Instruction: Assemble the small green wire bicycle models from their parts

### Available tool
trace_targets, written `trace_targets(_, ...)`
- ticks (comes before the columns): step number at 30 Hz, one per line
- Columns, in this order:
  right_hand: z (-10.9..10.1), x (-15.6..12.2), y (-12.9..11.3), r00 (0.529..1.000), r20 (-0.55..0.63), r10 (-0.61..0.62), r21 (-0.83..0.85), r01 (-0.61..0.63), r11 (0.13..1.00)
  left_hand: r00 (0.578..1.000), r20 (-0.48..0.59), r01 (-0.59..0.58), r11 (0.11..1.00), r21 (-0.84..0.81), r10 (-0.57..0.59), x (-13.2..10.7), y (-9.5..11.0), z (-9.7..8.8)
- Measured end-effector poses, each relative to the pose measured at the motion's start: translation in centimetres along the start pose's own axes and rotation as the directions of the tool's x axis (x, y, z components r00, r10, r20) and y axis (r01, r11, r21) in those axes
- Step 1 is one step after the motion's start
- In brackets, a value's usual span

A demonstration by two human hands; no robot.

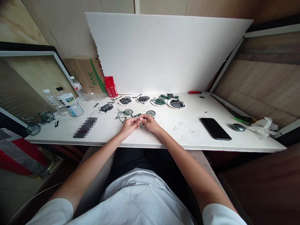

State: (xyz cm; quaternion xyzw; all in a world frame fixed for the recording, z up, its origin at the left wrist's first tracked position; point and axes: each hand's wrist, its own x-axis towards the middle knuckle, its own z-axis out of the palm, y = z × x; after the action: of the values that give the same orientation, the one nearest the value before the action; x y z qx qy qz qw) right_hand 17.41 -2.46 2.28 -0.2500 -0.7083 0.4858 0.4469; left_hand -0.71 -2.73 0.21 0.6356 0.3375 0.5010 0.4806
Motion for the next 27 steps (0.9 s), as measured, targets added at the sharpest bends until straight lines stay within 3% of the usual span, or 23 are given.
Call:
trace_targets(15,0.0,-0.1,0.5,0.999,0.010,-0.039,0.017,0.039,0.999,0.997,-0.049,-0.060,0.990,0.124,0.066,0.1,-0.9,0.1)
trace_targets(21,-0.1,0.1,1.3,0.992,-0.118,-0.044,-0.125,0.029,0.992,0.987,-0.121,-0.086,0.981,0.174,0.108,-0.1,-1.1,0.1)
trace_targets(27,-0.1,0.1,1.2,0.984,-0.170,-0.052,-0.250,0.007,0.968,0.975,-0.168,-0.099,0.966,0.240,0.142,-0.2,-1.2,0.1)
